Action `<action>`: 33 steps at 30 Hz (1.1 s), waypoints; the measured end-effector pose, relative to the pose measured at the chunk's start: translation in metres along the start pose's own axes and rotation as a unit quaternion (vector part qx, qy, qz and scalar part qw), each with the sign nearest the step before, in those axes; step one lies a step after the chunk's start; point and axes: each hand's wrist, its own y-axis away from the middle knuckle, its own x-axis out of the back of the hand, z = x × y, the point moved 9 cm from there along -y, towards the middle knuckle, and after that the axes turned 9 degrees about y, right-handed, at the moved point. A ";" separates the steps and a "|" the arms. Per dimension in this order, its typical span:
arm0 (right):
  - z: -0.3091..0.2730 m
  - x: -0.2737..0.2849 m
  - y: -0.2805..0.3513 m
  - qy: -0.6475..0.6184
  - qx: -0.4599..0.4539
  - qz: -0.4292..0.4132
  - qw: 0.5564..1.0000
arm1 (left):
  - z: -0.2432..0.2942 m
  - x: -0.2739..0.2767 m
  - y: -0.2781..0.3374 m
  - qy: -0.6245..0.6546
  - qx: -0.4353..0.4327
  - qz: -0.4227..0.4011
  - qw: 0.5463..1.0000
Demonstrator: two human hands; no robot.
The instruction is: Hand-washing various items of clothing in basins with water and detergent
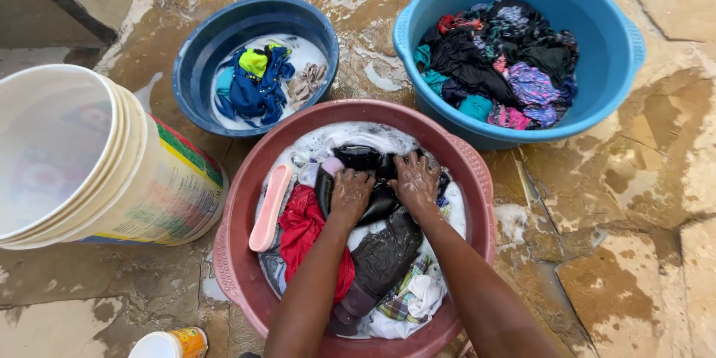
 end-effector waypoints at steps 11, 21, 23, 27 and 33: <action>0.020 -0.187 -0.036 -0.141 -0.065 -0.190 0.969 | -0.078 -0.204 -0.068 0.058 0.000 0.040 0.998; -0.012 0.023 -0.021 0.193 0.104 0.465 0.858 | -0.078 -0.048 -0.071 0.213 0.018 -0.147 0.966; 0.052 0.050 -0.034 -0.440 -0.103 0.101 0.886 | -0.094 0.056 -0.060 0.338 0.092 -0.028 0.936; 0.060 0.116 -0.094 -0.473 -0.037 0.195 0.859 | -0.048 0.285 0.013 0.350 0.121 0.123 0.921; -0.012 0.361 0.032 -0.775 0.104 0.211 0.587 | 0.067 0.432 0.061 0.474 -0.117 0.297 0.820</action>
